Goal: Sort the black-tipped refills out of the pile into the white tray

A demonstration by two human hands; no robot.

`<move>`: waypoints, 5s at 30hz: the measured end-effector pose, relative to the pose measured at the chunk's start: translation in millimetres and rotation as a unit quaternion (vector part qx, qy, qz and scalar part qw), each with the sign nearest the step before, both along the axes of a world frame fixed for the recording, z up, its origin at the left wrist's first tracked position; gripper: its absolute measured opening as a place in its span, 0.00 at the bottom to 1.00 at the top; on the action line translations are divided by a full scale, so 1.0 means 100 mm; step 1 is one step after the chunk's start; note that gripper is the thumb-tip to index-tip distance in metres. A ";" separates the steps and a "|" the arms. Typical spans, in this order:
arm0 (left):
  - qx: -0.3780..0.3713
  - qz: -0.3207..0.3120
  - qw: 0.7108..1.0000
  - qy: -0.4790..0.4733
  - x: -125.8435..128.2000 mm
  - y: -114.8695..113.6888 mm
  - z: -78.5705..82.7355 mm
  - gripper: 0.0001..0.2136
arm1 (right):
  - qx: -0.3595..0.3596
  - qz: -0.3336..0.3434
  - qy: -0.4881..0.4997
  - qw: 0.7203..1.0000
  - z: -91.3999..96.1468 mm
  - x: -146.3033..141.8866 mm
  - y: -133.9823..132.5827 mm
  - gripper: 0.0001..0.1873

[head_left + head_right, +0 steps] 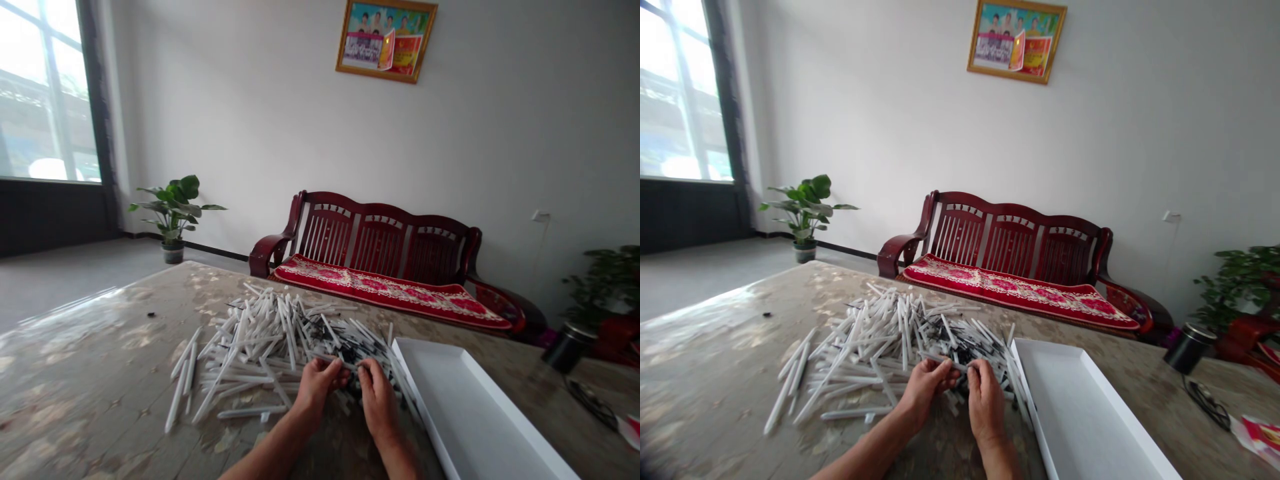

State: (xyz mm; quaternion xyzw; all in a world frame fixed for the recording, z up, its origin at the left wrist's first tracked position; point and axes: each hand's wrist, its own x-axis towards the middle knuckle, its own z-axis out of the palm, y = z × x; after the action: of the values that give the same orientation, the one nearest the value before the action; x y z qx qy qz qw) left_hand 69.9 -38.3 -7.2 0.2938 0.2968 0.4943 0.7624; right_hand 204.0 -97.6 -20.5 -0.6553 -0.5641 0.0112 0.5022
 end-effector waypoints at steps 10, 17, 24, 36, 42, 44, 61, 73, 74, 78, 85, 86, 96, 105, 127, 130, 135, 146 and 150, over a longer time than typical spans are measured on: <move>0.011 -0.002 1.000 0.008 0.02 -0.04 0.03 0.23 | -0.037 -0.065 -0.033 0.997 0.00 0.02 -0.01 0.28; 0.007 -0.003 1.000 0.010 -0.01 -0.04 0.05 0.23 | -0.031 -0.014 -0.014 0.999 0.04 -0.01 -0.04 0.19; 0.018 -0.004 1.000 0.013 0.00 -0.06 0.05 0.23 | -0.061 -0.053 -0.020 0.997 -0.01 0.02 -0.03 0.28; 0.024 -0.013 1.000 0.003 0.01 -0.10 0.05 0.24 | -0.029 -0.048 0.011 0.998 0.02 -0.02 -0.02 0.26; 0.033 -0.007 0.999 0.002 0.02 -0.10 0.06 0.23 | -0.034 -0.016 0.071 0.997 0.07 -0.03 -0.04 0.28; 0.034 -0.004 0.999 0.002 0.02 -0.09 0.06 0.23 | -0.040 0.003 0.087 0.995 0.10 -0.05 -0.05 0.26; -0.080 -0.380 0.921 -0.016 -0.22 -0.08 0.26 0.25 | -0.015 0.047 0.228 0.972 0.19 -0.04 -0.08 0.20; -0.068 -0.087 0.988 -0.107 -0.18 0.11 0.17 0.06 | -0.145 0.014 -0.214 0.966 0.32 -0.14 -0.20 0.07; -0.074 -0.062 0.990 -0.107 -0.18 0.13 0.17 0.05 | -0.158 0.015 -0.244 0.957 0.34 -0.16 -0.22 0.06; -0.095 0.016 0.991 -0.092 -0.19 0.16 0.17 0.07 | -0.190 0.017 -0.315 0.930 0.38 -0.20 -0.26 0.04; -0.043 0.038 0.996 -0.062 -0.12 0.09 0.09 0.16 | -0.140 0.009 -0.316 0.938 0.26 -0.17 -0.23 0.08; -0.042 0.045 0.996 -0.061 -0.12 0.09 0.08 0.16 | -0.119 -0.002 -0.301 0.946 0.22 -0.14 -0.21 0.09; -0.039 0.064 0.995 -0.063 -0.11 0.10 0.06 0.18 | 0.036 -0.027 -0.113 0.993 -0.04 0.14 -0.04 0.20; -0.026 0.060 0.996 -0.053 -0.09 0.09 0.04 0.21 | 0.075 -0.024 -0.106 0.991 -0.04 0.11 -0.02 0.16; 0.035 0.007 0.999 0.000 -0.06 -0.01 0.10 0.25 | 0.110 0.010 -0.117 0.987 0.01 0.08 -0.05 0.16; 0.083 -0.005 0.997 0.003 -0.09 -0.01 0.14 0.24 | 0.054 0.026 -0.028 0.998 0.06 0.07 -0.06 0.19; 0.070 -0.012 0.997 -0.014 -0.07 -0.05 0.15 0.23 | -0.029 0.054 0.194 0.979 0.22 -0.02 -0.10 0.24; 0.011 -0.089 0.996 -0.031 -0.02 -0.15 0.10 0.23 | 0.016 0.070 0.437 0.896 0.33 -0.16 -0.10 0.21; 0.027 -0.061 0.997 0.024 -0.01 -0.12 0.07 0.23 | 0.059 0.003 0.482 0.874 0.49 0.09 -0.12 0.26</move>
State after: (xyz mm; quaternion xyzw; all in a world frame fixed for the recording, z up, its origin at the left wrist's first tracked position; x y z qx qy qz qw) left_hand 69.4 -50.7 -0.6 0.3436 0.2831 0.4472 0.7757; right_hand 212.7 -109.4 28.3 -0.5364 -0.2541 0.2941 0.7492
